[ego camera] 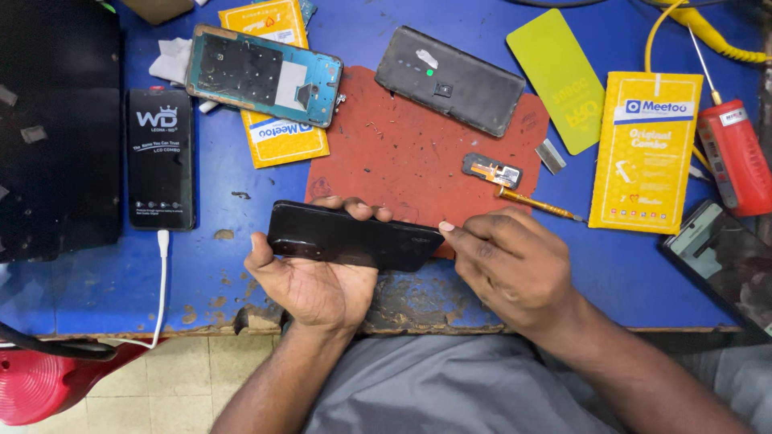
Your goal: The person repairs a smartphone at a workbench. They pry open the phone's back cover, remove the battery and internal components, unscrew parts with a screwdriver, handle a replacement battery, and reassemble the phone by pressing the cover back on and tightening screws.
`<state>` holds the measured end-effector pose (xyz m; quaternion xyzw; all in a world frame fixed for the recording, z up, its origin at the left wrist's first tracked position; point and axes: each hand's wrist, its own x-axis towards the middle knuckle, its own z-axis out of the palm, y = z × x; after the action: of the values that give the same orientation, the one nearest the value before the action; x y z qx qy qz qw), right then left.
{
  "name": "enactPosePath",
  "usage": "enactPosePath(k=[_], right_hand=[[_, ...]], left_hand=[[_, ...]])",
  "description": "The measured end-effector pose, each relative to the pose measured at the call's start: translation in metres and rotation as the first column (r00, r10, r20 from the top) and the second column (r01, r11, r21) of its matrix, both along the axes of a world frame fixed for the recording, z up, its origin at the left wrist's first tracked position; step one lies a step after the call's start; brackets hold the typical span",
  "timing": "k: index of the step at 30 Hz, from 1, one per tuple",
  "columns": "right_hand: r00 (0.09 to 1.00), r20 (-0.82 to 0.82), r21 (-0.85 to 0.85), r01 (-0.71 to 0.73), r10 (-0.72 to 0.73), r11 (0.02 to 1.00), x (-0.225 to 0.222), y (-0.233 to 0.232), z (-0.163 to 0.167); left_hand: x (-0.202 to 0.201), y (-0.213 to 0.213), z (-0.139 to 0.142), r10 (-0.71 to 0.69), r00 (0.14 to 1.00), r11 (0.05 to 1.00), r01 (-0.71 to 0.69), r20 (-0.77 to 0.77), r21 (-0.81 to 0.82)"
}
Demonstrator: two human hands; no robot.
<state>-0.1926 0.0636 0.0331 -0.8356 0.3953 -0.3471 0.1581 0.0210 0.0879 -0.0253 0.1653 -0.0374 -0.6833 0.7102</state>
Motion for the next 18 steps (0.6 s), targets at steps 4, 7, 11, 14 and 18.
enactPosePath(k=[4,7,11,14,18], right_hand=[[1.0,0.011,0.246,0.02,-0.023,0.969,-0.006,-0.005,0.0],[0.99,0.141,0.459,-0.064,-0.001,0.886,-0.015,-0.012,-0.001],[0.984,0.178,0.647,-0.132,0.02,0.751,-0.024,-0.024,-0.004],[0.978,0.208,0.761,-0.162,0.001,0.629,-0.026,-0.031,-0.005],[0.985,0.17,0.76,-0.135,0.006,0.635,-0.027,-0.032,0.0]], left_hand=[[-0.001,0.0,-0.001,-0.002,1.0,1.0,0.002,0.004,-0.002],[-0.001,0.0,-0.002,0.01,1.0,1.0,-0.01,-0.019,0.006],[0.001,0.001,-0.003,-0.038,0.998,0.998,0.039,0.042,-0.042],[0.001,0.002,-0.004,-0.01,1.0,0.999,0.008,-0.03,-0.05],[0.002,0.001,-0.002,-0.038,0.999,0.998,0.037,-0.006,-0.056]])
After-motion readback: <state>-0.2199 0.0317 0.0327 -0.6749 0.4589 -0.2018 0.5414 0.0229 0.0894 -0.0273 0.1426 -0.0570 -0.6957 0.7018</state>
